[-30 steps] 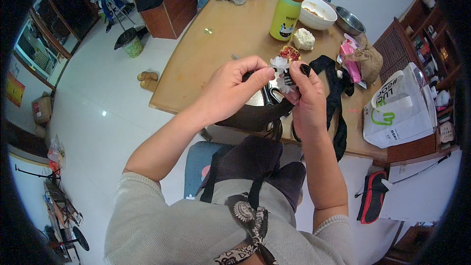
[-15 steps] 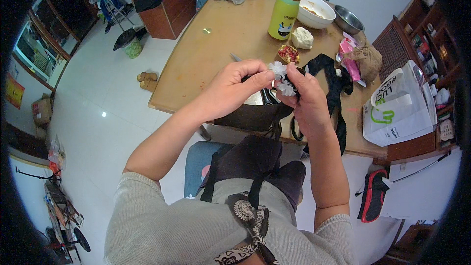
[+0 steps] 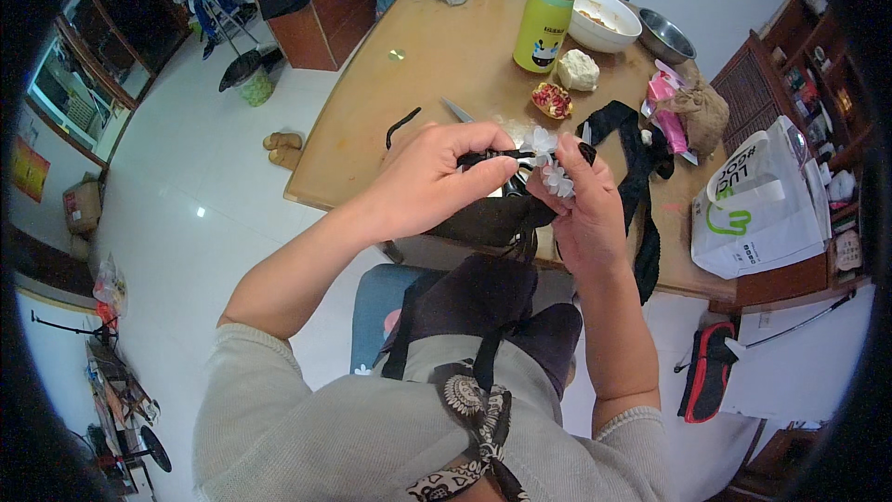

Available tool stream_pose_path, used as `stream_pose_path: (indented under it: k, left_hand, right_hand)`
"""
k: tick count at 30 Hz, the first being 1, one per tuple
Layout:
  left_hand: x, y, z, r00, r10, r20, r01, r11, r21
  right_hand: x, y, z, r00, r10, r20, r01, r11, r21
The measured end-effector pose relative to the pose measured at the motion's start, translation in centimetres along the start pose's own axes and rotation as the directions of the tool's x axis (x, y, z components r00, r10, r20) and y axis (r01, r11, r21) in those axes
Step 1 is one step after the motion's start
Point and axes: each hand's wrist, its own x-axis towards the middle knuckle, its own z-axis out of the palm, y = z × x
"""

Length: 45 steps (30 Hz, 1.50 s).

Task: The person uses scissors to cut a long strip of dark fabric into smaller pieces. They then fold the cut fabric and attach a white flower-shaped embellishment to it.

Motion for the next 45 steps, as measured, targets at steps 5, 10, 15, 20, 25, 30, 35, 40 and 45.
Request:
stream_pose_path:
  k: [5,10,15,20,25,30,35,40,45]
  left_hand:
    - [-0.2,0.5,-0.1,0.973,0.210,-0.100,-0.147,0.889,0.435]
    - [-0.4,0.3,0.3,0.925,0.350,-0.150,-0.217,0.808,0.548]
    - [-0.6,0.0,0.4,0.889,0.423,-0.176,-0.264,0.786,0.559]
    - [-0.9,0.3,0.5,0.929,0.310,-0.202,-0.204,0.885,0.419]
    - [-1.0,0.5,0.5,0.934,0.292,-0.204,-0.206,0.911,0.358]
    - [-1.0,0.7,0.3,0.944,0.280,-0.177,-0.205,0.912,0.354]
    - [-0.8,-0.1,0.4,0.957,0.218,-0.189,-0.161,0.947,0.278]
    - [-0.8,0.1,0.4,0.966,0.176,-0.190,-0.133,0.967,0.219]
    - [-1.1,0.4,0.4,0.940,0.269,-0.210,-0.203,0.936,0.288]
  right_hand:
    - [0.0,0.2,0.1,1.000,-0.010,-0.029,0.010,1.000,-0.010]
    - [0.0,0.3,0.1,0.999,-0.008,-0.032,0.008,1.000,0.003]
    - [-0.2,0.5,0.3,0.998,-0.013,-0.059,0.012,1.000,-0.014]
    - [-0.2,0.7,-0.2,0.999,-0.007,-0.032,0.007,1.000,-0.001]
    - [-0.4,0.5,1.1,0.983,0.019,-0.180,-0.022,1.000,-0.015]
    - [-0.4,0.6,-0.7,0.996,0.060,-0.064,-0.061,0.998,-0.016]
    - [-0.4,0.7,-0.5,0.991,0.085,-0.107,-0.092,0.994,-0.060]
    - [-0.4,0.6,-0.5,0.985,0.094,-0.144,-0.106,0.992,-0.075]
    - [-0.5,0.5,1.2,0.971,0.017,-0.240,-0.028,0.999,-0.044]
